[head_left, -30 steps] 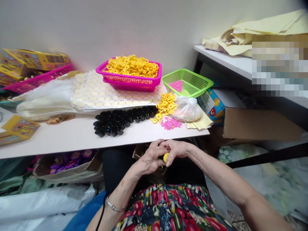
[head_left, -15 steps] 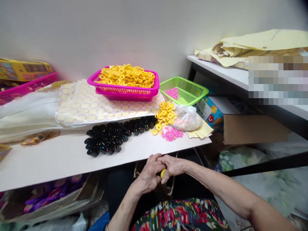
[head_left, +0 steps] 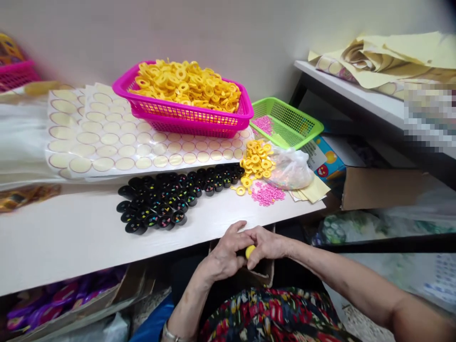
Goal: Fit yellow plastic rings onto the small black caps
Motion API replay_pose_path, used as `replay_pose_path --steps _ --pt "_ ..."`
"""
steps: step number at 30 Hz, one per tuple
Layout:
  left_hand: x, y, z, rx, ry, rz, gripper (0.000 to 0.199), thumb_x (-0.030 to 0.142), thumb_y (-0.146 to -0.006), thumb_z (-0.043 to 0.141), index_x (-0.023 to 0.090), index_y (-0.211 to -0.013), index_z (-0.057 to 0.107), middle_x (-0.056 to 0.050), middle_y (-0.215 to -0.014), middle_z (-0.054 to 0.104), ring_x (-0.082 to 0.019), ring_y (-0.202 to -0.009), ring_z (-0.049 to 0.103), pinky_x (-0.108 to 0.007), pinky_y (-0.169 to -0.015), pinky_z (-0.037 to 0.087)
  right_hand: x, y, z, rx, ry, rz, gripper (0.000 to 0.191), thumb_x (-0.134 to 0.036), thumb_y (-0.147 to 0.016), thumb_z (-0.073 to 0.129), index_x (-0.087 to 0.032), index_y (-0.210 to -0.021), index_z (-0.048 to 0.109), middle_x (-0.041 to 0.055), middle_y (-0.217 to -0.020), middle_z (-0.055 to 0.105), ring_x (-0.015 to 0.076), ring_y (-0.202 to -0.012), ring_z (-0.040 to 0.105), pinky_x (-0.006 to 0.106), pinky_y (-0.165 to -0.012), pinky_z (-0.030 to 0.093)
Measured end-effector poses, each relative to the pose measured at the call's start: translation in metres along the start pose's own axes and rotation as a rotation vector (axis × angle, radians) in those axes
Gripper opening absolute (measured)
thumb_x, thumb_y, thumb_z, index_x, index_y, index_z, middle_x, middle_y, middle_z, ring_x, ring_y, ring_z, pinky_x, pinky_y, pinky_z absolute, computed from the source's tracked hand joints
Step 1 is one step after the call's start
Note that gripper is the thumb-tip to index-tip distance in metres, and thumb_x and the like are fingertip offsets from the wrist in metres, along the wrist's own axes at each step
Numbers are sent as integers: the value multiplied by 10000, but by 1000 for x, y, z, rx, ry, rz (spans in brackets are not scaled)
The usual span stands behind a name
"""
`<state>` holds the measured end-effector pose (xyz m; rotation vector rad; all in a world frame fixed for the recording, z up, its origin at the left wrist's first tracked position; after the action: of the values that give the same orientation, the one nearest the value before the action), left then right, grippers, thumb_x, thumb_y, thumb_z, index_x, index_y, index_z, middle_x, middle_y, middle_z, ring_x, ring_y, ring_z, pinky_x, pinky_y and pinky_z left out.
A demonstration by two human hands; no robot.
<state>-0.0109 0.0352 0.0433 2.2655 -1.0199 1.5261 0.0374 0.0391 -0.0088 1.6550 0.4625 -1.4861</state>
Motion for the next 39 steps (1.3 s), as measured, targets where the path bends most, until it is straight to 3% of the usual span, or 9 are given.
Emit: replay_pose_path --steps 2,5,8,10,14,19,24,27,39 --pt "-3 2 -18 67 -11 3 367 53 -597 606 194 -932 654 -33 -903 662 -198 -951 568 -401 -1021 319 6 -4 -2 46 273 12 456 -262 -503 747 -141 -926 627 27 -943 611 206 -910 543 287 -761 422" --pt "-24 8 -70 443 -181 -121 271 125 -646 596 162 -910 645 -75 -909 642 -208 -918 571 -338 -822 468 35 -13 -9 141 684 222 401 -171 -506 728 -122 -893 634 95 -937 638 256 -914 571 306 -750 438" --pt "-41 21 -118 869 -545 -346 196 182 -698 560 156 -879 630 -85 -872 628 -218 -852 573 -338 -758 470 57 -25 -11 176 807 367 416 -89 -538 680 -122 -949 624 126 -951 644 266 -915 588 303 -756 441" --pt "-44 18 -131 986 -729 -445 196 223 -726 549 152 -897 611 -94 -879 615 -224 -837 574 -328 -727 466 54 -33 -13 228 787 322 507 -77 -555 662 -146 -1052 588 117 -1039 622 262 -999 558 299 -822 419" --pt "-47 -5 -131 907 -917 -533 179 247 -776 514 133 -899 577 -105 -884 589 -214 -793 579 -287 -628 449 37 -31 -13 201 732 182 543 -129 -573 665 -175 -1105 563 77 -1070 603 236 -1035 525 292 -880 381" --pt "-48 -15 -127 849 -1039 -594 167 274 -806 488 134 -866 555 -99 -872 568 -201 -733 569 -268 -553 402 10 -1 -15 125 727 101 89 -169 -682 583 -136 -748 632 27 -689 595 151 -680 540 221 -581 385" --pt "-47 -17 -127 870 -1089 -547 170 270 -814 477 131 -877 552 -90 -843 571 -201 -723 565 -269 -554 377 -37 33 -82 752 899 -39 169 -162 -810 440 -157 -702 570 19 -683 527 128 -659 477 226 -602 342" --pt "-48 -17 -125 861 -1086 -564 165 277 -808 486 130 -840 552 -87 -807 564 -206 -715 562 -272 -558 373 -43 40 -104 929 1062 -46 170 -143 -820 421 -171 -752 574 31 -761 520 138 -719 474 229 -612 319" --pt "-56 -14 -126 965 -887 -462 141 219 -753 487 124 -816 571 -69 -722 562 -198 -735 556 -294 -664 424 -46 18 -94 822 1456 -121 198 -51 -776 410 -148 -729 576 75 -771 531 174 -734 421 283 -606 252"
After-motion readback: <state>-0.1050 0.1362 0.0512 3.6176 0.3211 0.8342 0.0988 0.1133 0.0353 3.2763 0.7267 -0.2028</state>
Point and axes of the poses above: each hand's wrist, its own y-axis away from the middle knuckle, its own z-axis out of the palm, x = y × z, the point moved 9 cm from there along -y, towards the middle knuckle
